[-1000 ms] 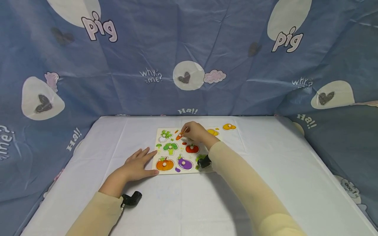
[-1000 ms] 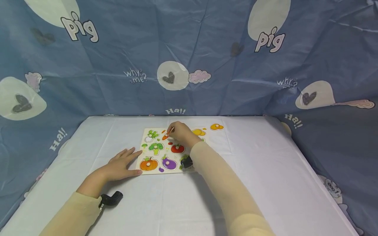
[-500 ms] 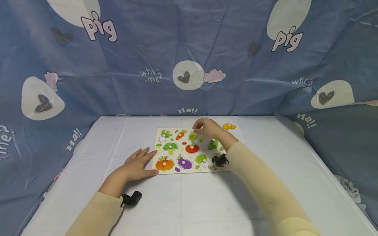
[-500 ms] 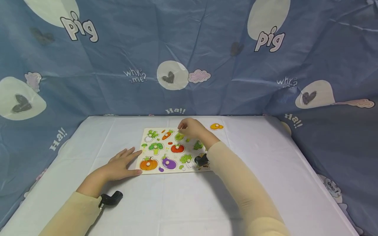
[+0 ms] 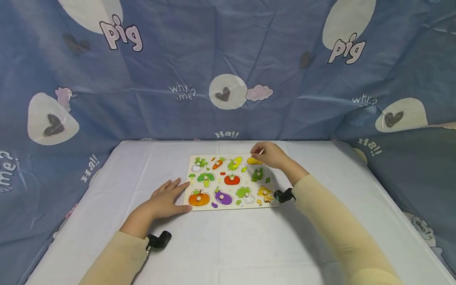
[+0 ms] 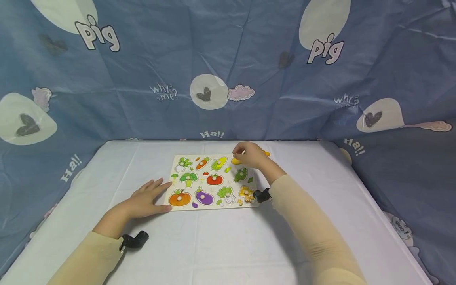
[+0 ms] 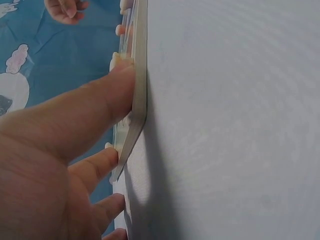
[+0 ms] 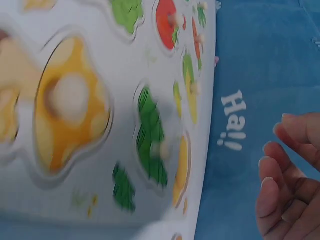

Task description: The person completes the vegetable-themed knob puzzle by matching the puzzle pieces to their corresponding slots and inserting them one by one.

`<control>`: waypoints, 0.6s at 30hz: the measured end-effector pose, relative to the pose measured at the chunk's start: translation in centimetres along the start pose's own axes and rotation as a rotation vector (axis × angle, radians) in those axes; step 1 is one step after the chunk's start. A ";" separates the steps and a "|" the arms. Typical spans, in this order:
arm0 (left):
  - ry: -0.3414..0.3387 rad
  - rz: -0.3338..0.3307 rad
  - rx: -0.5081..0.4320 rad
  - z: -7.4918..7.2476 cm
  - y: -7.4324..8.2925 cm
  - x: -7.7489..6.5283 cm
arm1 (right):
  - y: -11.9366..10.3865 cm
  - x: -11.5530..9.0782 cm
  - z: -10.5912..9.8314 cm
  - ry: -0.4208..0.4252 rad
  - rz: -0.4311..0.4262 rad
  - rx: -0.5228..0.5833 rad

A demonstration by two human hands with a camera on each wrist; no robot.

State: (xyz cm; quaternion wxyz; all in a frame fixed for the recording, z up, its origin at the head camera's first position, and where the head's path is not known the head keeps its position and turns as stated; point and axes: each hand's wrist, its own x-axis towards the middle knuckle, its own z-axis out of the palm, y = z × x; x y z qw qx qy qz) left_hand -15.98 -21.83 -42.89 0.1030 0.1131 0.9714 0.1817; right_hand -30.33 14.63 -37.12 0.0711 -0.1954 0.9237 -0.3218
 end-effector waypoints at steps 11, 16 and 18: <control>0.001 0.021 -0.009 -0.2 0.1 -0.1 | 3.7 -1.2 -1.6 0.119 0.031 -0.002; -0.002 0.017 -0.019 -0.2 0.1 -0.2 | 5.2 -1.4 -2.2 0.139 0.057 0.010; -0.004 0.012 -0.022 -0.2 0.1 -0.1 | 5.9 -1.4 -2.4 0.153 0.070 0.015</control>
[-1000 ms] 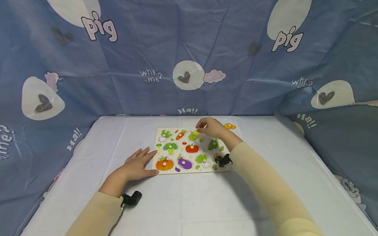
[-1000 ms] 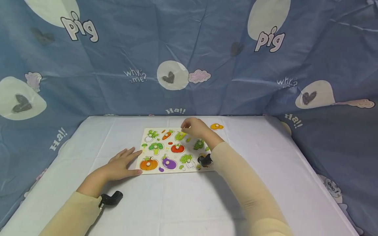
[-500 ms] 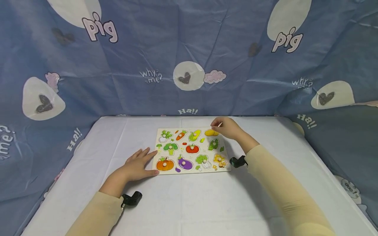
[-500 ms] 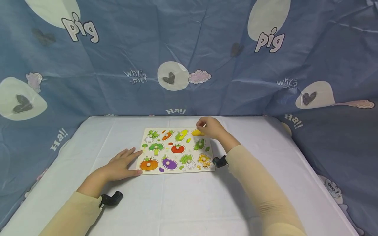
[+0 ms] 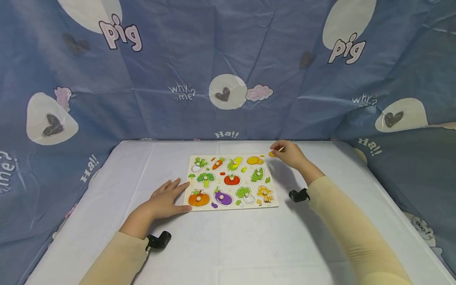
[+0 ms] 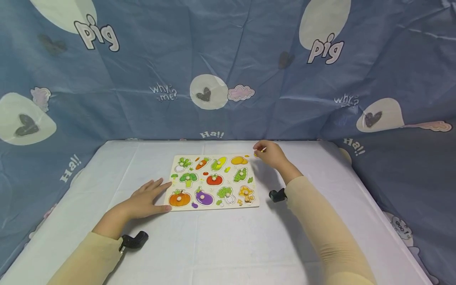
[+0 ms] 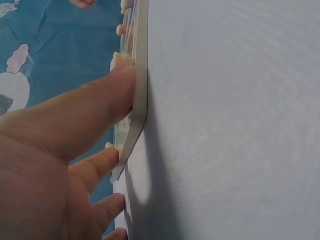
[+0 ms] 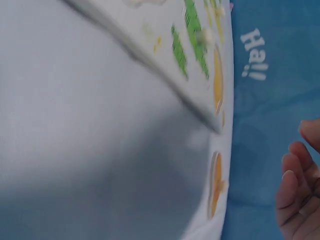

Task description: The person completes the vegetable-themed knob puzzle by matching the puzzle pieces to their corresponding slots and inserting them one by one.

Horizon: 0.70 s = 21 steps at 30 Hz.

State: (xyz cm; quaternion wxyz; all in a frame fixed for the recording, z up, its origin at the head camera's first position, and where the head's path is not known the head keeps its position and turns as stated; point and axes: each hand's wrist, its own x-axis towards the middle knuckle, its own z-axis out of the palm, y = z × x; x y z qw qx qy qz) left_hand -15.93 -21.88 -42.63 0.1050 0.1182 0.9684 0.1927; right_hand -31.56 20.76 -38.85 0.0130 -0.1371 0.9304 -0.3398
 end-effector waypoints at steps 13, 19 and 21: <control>-0.012 -0.006 0.002 0.0 0.0 0.0 | 4.0 1.4 1.0 0.083 0.147 0.034; -0.009 -0.001 0.005 0.1 -0.1 0.1 | 4.7 2.2 1.0 0.065 0.167 0.006; -0.007 -0.001 0.005 0.1 -0.1 0.1 | 4.8 2.5 1.0 0.053 0.176 0.008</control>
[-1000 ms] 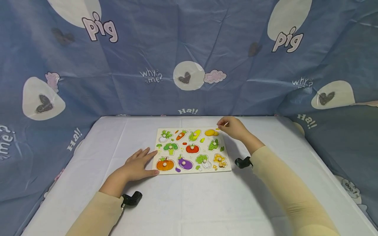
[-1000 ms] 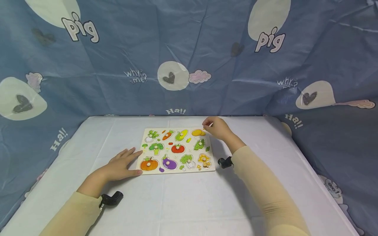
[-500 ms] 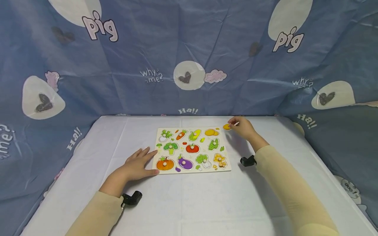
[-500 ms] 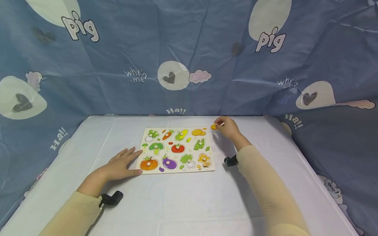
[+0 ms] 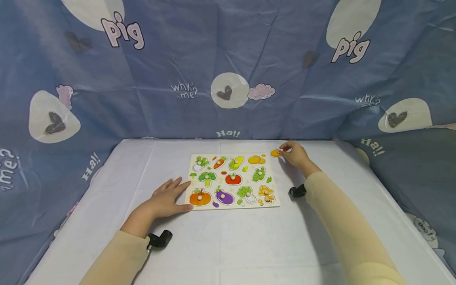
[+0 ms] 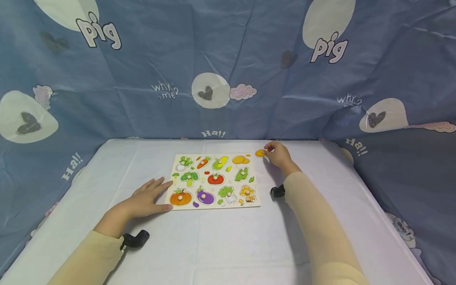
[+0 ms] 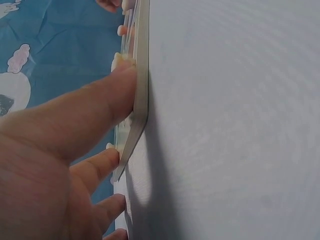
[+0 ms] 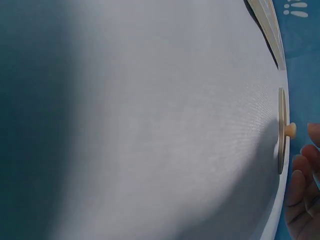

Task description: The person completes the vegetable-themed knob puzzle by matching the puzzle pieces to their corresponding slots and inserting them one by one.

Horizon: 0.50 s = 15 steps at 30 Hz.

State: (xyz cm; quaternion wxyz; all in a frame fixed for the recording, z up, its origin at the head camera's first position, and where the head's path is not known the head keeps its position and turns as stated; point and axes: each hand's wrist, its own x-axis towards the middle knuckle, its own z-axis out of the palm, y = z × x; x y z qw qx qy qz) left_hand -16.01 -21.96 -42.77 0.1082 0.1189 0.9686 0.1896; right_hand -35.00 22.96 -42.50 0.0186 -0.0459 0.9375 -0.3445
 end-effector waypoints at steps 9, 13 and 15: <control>-0.003 -0.006 0.007 0.2 -0.1 0.1 | 0.1 1.1 0.6 -0.042 0.055 0.023; 0.000 -0.010 0.010 0.2 -0.1 0.1 | -0.1 1.3 1.0 -0.065 0.086 0.029; 0.002 -0.012 0.008 0.2 -0.1 0.0 | -0.3 1.4 1.1 -0.067 0.097 0.032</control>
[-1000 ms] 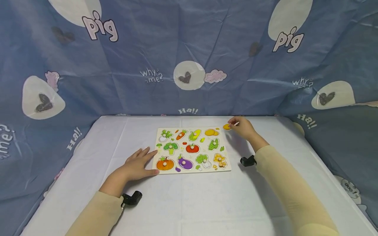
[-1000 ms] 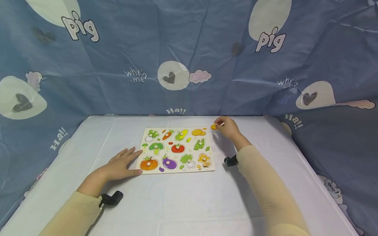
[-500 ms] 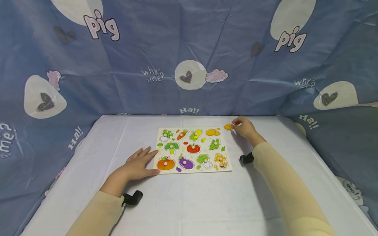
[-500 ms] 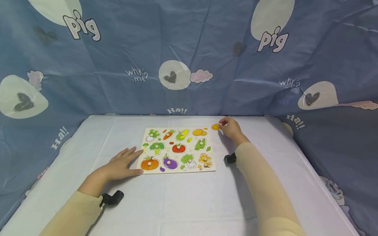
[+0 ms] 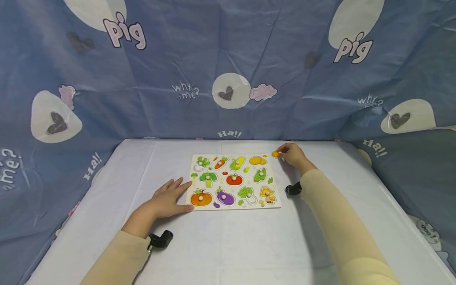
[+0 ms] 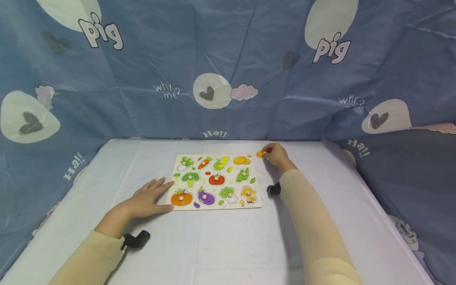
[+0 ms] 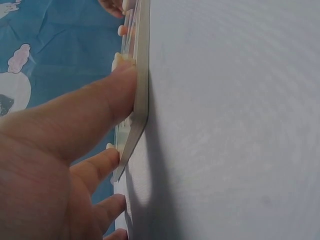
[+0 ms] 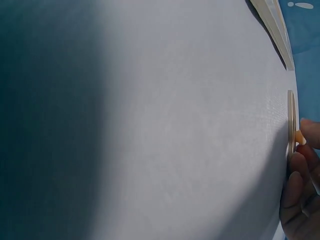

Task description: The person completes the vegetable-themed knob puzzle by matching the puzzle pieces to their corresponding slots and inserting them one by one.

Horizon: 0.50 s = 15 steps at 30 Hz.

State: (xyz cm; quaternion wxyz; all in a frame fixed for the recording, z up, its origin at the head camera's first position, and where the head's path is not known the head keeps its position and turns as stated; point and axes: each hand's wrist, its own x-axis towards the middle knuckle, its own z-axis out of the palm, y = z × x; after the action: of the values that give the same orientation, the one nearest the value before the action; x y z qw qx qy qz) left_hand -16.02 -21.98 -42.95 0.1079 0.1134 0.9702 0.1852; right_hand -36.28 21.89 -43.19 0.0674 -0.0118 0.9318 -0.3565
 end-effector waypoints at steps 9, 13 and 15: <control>0.000 0.006 -0.003 0.0 0.1 0.0 | -0.1 0.2 0.5 -0.013 0.026 0.003; -0.001 0.003 -0.003 0.0 0.1 0.0 | 0.0 0.2 0.5 -0.024 0.024 -0.002; -0.002 0.001 0.000 0.0 0.1 0.0 | 0.0 0.1 0.5 -0.026 0.015 -0.011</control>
State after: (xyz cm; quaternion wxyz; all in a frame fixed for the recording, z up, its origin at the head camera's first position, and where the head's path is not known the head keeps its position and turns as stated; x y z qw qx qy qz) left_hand -16.02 -21.90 -42.97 0.1089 0.1140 0.9700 0.1853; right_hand -36.29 21.56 -43.56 0.0821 -0.0098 0.9328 -0.3509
